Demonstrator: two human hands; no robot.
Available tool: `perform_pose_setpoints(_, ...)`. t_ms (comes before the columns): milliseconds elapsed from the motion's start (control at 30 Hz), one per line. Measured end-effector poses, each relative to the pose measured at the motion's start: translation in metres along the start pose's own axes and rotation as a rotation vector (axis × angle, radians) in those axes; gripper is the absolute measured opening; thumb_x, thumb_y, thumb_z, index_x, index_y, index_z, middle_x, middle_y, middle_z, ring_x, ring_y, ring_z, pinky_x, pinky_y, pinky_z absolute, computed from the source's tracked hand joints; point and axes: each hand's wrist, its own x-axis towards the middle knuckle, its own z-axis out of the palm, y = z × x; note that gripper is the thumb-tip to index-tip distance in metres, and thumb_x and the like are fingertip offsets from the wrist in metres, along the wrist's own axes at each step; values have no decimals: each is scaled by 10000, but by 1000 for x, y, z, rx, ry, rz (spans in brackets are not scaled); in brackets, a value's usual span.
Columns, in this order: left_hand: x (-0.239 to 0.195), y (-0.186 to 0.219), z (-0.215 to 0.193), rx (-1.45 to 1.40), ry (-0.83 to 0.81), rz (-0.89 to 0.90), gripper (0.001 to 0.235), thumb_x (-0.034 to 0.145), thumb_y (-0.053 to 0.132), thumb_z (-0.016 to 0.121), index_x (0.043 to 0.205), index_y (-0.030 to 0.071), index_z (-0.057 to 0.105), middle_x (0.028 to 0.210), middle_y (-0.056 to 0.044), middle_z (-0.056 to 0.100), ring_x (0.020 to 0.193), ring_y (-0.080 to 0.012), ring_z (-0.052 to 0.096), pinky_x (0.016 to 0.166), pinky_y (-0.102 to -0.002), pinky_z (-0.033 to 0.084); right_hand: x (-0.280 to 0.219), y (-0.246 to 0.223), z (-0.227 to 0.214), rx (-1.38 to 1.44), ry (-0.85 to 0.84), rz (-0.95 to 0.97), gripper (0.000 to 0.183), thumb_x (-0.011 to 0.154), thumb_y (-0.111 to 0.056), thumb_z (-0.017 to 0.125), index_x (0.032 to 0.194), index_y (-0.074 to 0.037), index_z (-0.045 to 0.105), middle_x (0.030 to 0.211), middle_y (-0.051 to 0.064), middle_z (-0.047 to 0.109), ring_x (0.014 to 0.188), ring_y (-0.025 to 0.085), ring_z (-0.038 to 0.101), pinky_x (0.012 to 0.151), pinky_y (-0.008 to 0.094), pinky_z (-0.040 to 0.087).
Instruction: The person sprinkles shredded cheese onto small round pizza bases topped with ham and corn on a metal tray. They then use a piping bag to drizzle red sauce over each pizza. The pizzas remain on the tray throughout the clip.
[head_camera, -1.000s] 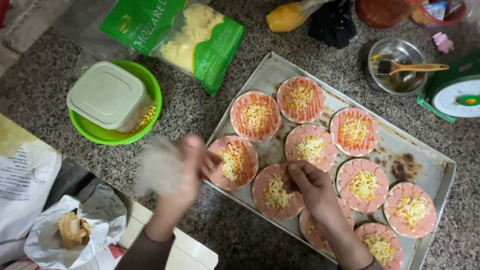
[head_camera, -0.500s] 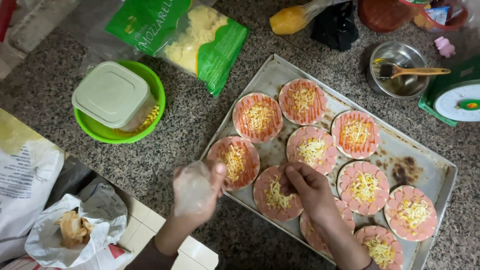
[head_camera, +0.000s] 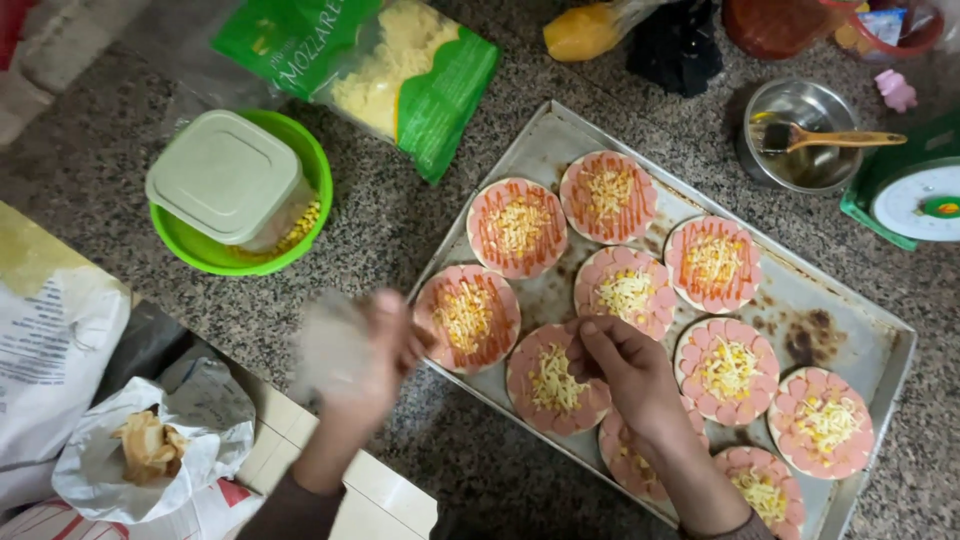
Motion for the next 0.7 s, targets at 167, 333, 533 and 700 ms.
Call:
perform_pose_setpoints(167,-2,14,-14,163,41,90,699,1216,497,457,628,158,622,587,-32,655,469,-169,690,458,-290,578,2,2,-11,-31,11,-8,341,1166,-216,614,1194,50,825,944,157,745,832,274,676,782,458,604)
perform_pose_setpoints(333,6,-5,-6,-239,52,210,683,1141,400,568,495,177,554,460,-38,598,379,-150,671,414,-282,606,-8,-11,-13,-62,18,39,321,1170,-232,589,1202,-2,811,1017,152,779,860,307,693,804,515,615)
perform_pose_setpoints(533,26,49,11,-102,325,-78,644,1177,552,530,656,175,557,602,-90,639,702,-283,782,949,-477,652,-20,-18,-35,-21,92,28,337,1159,-217,602,1207,29,826,988,178,780,855,325,718,800,507,640)
perform_pose_setpoints(700,39,79,84,-399,336,-137,537,1162,444,536,688,193,565,523,-69,535,550,-204,609,1035,-562,765,-23,-1,-74,66,201,-57,335,1143,-213,642,1218,36,854,854,149,771,770,288,761,760,443,662)
